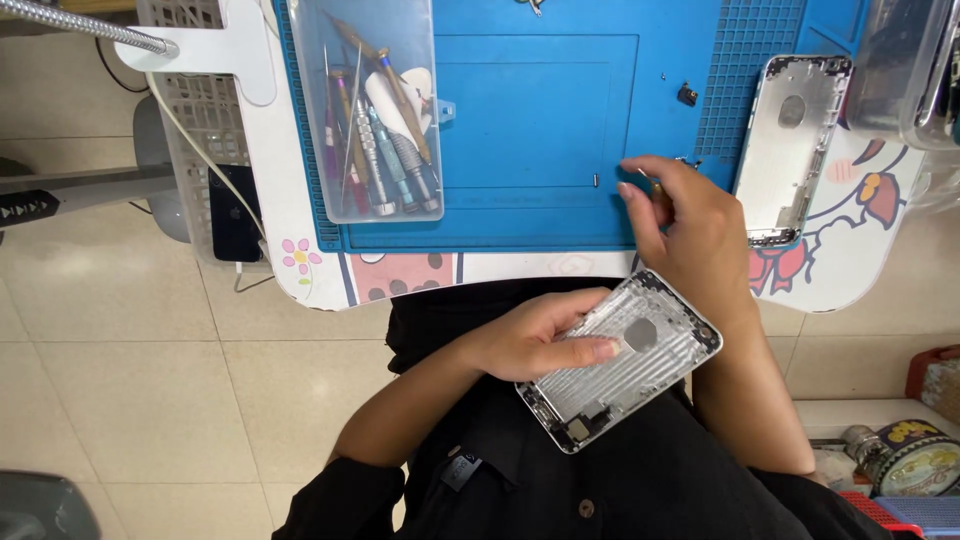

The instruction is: The person disassembles and repairs a smartphone on a technician's workbench.

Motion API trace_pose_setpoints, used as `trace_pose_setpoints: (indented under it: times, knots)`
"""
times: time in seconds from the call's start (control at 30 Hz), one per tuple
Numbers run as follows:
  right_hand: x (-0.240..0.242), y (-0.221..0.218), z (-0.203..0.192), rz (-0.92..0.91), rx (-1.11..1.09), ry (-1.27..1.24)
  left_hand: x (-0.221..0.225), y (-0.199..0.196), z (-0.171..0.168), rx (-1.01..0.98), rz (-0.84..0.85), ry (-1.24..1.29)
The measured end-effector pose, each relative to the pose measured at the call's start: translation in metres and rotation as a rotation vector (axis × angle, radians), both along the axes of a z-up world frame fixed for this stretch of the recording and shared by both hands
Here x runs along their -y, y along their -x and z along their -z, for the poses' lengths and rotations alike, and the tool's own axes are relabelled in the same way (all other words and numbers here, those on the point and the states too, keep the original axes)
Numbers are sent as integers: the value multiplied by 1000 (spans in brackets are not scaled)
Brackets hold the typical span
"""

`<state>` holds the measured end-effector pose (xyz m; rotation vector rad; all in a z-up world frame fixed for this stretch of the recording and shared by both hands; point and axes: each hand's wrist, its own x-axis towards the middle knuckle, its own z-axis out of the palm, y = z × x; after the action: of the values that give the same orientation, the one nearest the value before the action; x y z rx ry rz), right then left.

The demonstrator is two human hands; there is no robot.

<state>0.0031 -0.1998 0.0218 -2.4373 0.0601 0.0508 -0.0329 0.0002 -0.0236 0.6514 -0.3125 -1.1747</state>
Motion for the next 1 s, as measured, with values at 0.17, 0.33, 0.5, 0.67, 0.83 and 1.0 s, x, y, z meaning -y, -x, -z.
trace_pose_setpoints:
  times: [0.17,0.33,0.5,0.67,0.83,1.0]
  knots:
    - [4,7,7,-67,106,15,7,23,9,8,72,3]
    - [7,-3,1,-159,151,93,0,13,-1,-52,46,-25]
    - [18,-17,-3,-272,169,194,-11,8,-2,-144,28,-26]
    - [26,-30,-8,-524,190,476,-23,4,5,-147,194,0]
    - [30,-37,-10,-633,240,594,-23,7,9,-177,156,0]
    - [32,-39,-3,-698,265,649,-25,9,13,-218,95,-35]
